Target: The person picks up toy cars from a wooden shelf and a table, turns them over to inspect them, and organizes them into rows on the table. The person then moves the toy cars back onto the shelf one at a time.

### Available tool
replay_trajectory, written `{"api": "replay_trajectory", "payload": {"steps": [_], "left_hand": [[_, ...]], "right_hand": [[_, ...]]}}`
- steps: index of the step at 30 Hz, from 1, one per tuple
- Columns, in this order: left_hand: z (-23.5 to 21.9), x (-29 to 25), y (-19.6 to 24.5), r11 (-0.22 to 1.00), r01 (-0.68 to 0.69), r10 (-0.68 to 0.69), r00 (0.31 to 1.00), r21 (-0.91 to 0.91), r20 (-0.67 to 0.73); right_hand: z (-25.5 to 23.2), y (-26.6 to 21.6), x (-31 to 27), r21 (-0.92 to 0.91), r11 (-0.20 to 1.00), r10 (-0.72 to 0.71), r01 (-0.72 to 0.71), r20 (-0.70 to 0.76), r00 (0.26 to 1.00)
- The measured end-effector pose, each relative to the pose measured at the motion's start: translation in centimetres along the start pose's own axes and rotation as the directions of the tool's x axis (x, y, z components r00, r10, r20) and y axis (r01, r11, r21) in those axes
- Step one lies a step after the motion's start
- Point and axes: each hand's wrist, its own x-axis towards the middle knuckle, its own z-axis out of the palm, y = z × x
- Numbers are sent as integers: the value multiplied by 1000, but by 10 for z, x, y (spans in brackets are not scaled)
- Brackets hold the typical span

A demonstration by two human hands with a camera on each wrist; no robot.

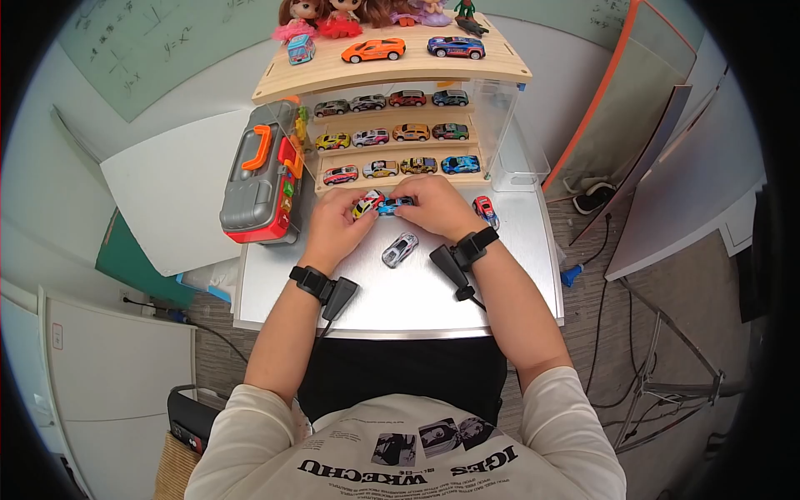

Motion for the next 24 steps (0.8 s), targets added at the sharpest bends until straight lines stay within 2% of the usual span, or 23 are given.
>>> {"api": "replay_trajectory", "payload": {"steps": [1, 3, 4, 6, 10, 12, 15, 19, 24], "left_hand": [[0, 0, 1, 1000, 22, -22, 999, 5, 23], [-1, 0, -1, 1000, 17, -17, 1000, 11, 14], [-1, -1, -3, 1000, 10, -10, 1000, 17, 5], [-1, 0, -5, 1000, 13, -13, 1000, 19, -9], [0, 0, -4, 999, 32, -32, 999, 9, -19], [0, 0, -3, 999, 37, -36, 999, 9, -31], [1, 0, -4, 999, 46, -46, 998, 4, -45], [-1, 0, -1, 997, 73, -73, 997, -6, -34], [1, -1, -7, 1000, 16, -17, 998, -6, -64]], "right_hand": [[-1, -1, -1, 0, 1000, 0, 0, 1, 1000], [-5, -3, -3, -188, 973, 134, -136, -22, 991], [-9, -8, -3, -188, 973, 132, -133, -18, 991], [-17, -20, -4, -287, 917, 287, -278, -11, 958], [-16, -18, -4, -350, 910, 234, -223, -9, 972], [-17, -24, -3, -217, 968, 135, -126, 26, 990], [-6, -7, -1, -207, 976, 74, -65, 36, 997], [-10, -12, -3, -209, 971, 120, -116, 8, 993], [-26, -25, -8, -381, 890, 265, -250, -14, 964]]}}
